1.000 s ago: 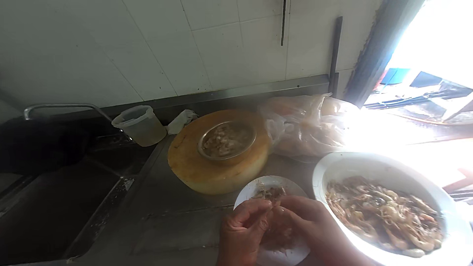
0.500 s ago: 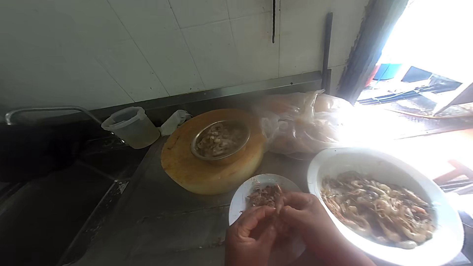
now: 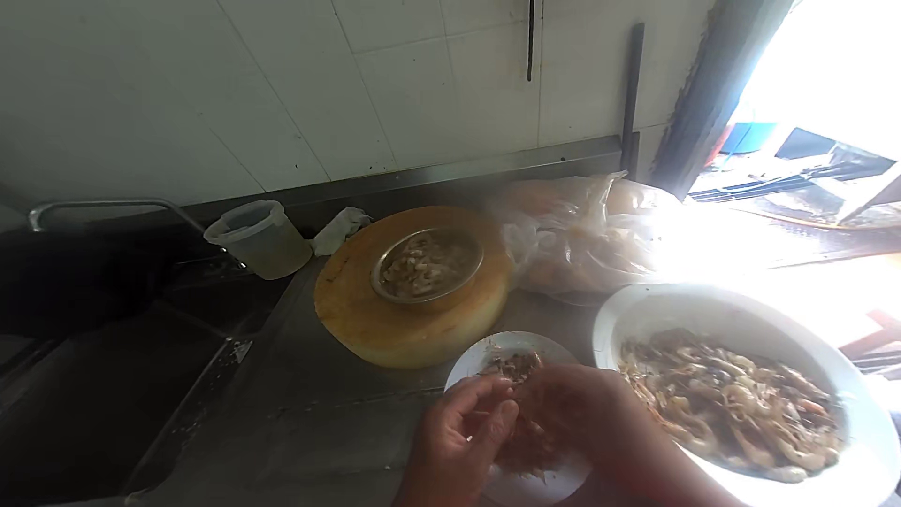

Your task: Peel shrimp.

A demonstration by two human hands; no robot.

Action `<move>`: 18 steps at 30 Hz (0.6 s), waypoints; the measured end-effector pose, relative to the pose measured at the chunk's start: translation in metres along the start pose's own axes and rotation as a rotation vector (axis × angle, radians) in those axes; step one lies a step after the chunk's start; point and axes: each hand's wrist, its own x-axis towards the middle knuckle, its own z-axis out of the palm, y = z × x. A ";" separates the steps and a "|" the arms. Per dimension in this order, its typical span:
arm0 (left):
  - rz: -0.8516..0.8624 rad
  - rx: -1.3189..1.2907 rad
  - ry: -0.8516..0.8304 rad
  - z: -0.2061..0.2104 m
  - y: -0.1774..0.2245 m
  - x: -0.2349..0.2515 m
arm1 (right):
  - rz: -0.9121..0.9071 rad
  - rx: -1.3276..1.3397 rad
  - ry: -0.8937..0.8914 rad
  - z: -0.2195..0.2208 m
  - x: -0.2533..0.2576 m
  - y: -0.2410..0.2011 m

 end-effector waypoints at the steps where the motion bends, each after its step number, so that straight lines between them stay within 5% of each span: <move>1: -0.017 0.037 -0.045 -0.005 0.002 0.002 | -0.001 -0.027 -0.029 -0.001 0.000 -0.002; 8: -0.212 -0.136 -0.191 -0.012 0.009 0.010 | -0.166 0.002 -0.156 -0.002 0.000 0.000; 18: -0.131 -0.250 -0.119 0.005 0.003 0.001 | -0.183 0.060 -0.069 0.005 -0.004 0.002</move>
